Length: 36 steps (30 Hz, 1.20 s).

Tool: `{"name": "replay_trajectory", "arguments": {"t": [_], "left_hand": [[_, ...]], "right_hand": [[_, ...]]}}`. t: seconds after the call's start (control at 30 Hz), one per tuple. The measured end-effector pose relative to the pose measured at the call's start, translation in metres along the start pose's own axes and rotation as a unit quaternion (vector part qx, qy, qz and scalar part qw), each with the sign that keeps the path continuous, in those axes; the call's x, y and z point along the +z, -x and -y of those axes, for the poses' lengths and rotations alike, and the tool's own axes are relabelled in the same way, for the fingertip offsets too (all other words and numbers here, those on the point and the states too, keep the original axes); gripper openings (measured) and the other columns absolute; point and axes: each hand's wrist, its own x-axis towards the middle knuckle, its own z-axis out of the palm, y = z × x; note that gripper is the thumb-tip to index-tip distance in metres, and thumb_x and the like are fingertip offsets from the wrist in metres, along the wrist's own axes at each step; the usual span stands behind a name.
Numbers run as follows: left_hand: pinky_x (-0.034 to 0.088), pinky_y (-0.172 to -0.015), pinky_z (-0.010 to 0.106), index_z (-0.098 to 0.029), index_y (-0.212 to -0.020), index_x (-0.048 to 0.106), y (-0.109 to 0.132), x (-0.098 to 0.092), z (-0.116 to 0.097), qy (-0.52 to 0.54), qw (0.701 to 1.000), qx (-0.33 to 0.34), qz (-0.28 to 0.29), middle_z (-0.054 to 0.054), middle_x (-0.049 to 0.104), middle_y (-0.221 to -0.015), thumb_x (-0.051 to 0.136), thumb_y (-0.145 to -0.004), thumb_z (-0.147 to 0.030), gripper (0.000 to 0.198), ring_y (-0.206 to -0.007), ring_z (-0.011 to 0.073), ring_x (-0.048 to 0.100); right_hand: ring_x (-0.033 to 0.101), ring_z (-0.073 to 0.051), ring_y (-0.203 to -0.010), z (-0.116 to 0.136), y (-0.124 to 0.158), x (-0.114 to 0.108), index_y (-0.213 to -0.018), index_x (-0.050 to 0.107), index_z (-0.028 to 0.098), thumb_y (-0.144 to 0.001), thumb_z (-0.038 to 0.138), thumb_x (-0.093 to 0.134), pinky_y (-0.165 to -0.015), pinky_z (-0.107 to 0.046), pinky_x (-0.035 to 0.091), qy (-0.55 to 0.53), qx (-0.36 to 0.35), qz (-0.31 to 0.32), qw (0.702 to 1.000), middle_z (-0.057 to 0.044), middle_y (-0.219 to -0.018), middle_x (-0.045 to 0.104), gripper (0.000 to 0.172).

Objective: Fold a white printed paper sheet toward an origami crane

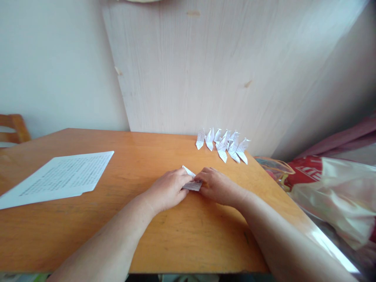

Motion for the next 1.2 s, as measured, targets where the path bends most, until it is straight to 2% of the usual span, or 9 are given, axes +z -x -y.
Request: {"name": "replay_trajectory", "arguments": {"t": [0.2, 0.33, 0.53, 0.77, 1.0, 1.2], "left_hand": [[0.044, -0.072, 0.029, -0.021, -0.084, 0.056, 0.001, -0.001, 0.003, -0.016, 1.0, -0.022, -0.01, 0.003, 0.058, -0.094, 0.055, -0.078, -0.01, 0.012, -0.088, 0.0193, 0.057], [0.042, -0.069, 0.028, -0.02, -0.08, 0.059, 0.001, 0.002, 0.007, -0.02, 1.0, -0.021, 0.001, 0.003, 0.058, -0.089, 0.055, -0.082, -0.015, 0.007, -0.084, 0.0185, 0.056], [0.04, -0.066, 0.027, -0.02, -0.083, 0.065, 0.002, 0.002, 0.009, -0.022, 0.998, -0.046, 0.022, 0.003, 0.06, -0.085, 0.057, -0.084, -0.02, 0.008, -0.079, 0.0176, 0.057], [0.035, -0.06, 0.026, -0.022, -0.073, 0.062, 0.0, -0.001, 0.011, -0.017, 0.994, -0.104, 0.023, 0.001, 0.061, -0.079, 0.054, -0.085, -0.027, 0.015, -0.072, 0.0165, 0.057], [0.028, -0.056, 0.028, -0.021, -0.068, 0.058, -0.003, -0.001, 0.012, -0.019, 0.989, -0.143, 0.03, 0.0, 0.063, -0.074, 0.05, -0.087, -0.034, 0.024, -0.067, 0.0162, 0.056], [0.022, -0.053, 0.029, -0.021, -0.063, 0.055, -0.005, 0.001, 0.011, -0.021, 0.982, -0.184, 0.034, 0.0, 0.062, -0.069, 0.05, -0.085, -0.034, 0.026, -0.062, 0.0157, 0.054]], "right_hand": [[0.056, -0.019, -0.088, 0.001, 0.0, 0.001, -0.094, 0.073, 0.02, -0.086, 0.016, 0.057, -0.077, -0.027, 0.039, 0.004, 0.009, 0.018, 1.0, -0.007, -0.094, 0.064, 0.018], [0.057, -0.018, -0.087, 0.002, 0.0, 0.0, -0.091, 0.072, 0.02, -0.086, 0.016, 0.056, -0.076, -0.027, 0.039, 0.003, -0.012, 0.023, 1.0, -0.006, -0.093, 0.064, 0.018], [0.059, -0.018, -0.087, -0.002, 0.0, 0.001, -0.094, 0.071, 0.019, -0.085, 0.017, 0.057, -0.075, -0.026, 0.041, 0.004, 0.0, 0.016, 1.0, -0.007, -0.094, 0.065, 0.017], [0.059, -0.017, -0.082, -0.012, -0.006, 0.005, -0.086, 0.07, 0.018, -0.092, 0.019, 0.051, -0.074, -0.026, 0.041, -0.044, -0.006, 0.006, 0.999, -0.006, -0.088, 0.066, 0.019], [0.059, -0.016, -0.076, -0.018, -0.012, 0.014, -0.085, 0.066, 0.018, -0.089, 0.022, 0.055, -0.068, -0.026, 0.04, -0.103, 0.06, -0.032, 0.992, -0.004, -0.084, 0.068, 0.013], [0.059, -0.017, -0.072, -0.016, -0.015, 0.016, -0.084, 0.067, 0.018, -0.087, 0.024, 0.054, -0.062, -0.026, 0.038, -0.107, 0.096, -0.034, 0.989, -0.003, -0.081, 0.069, 0.015]]}}
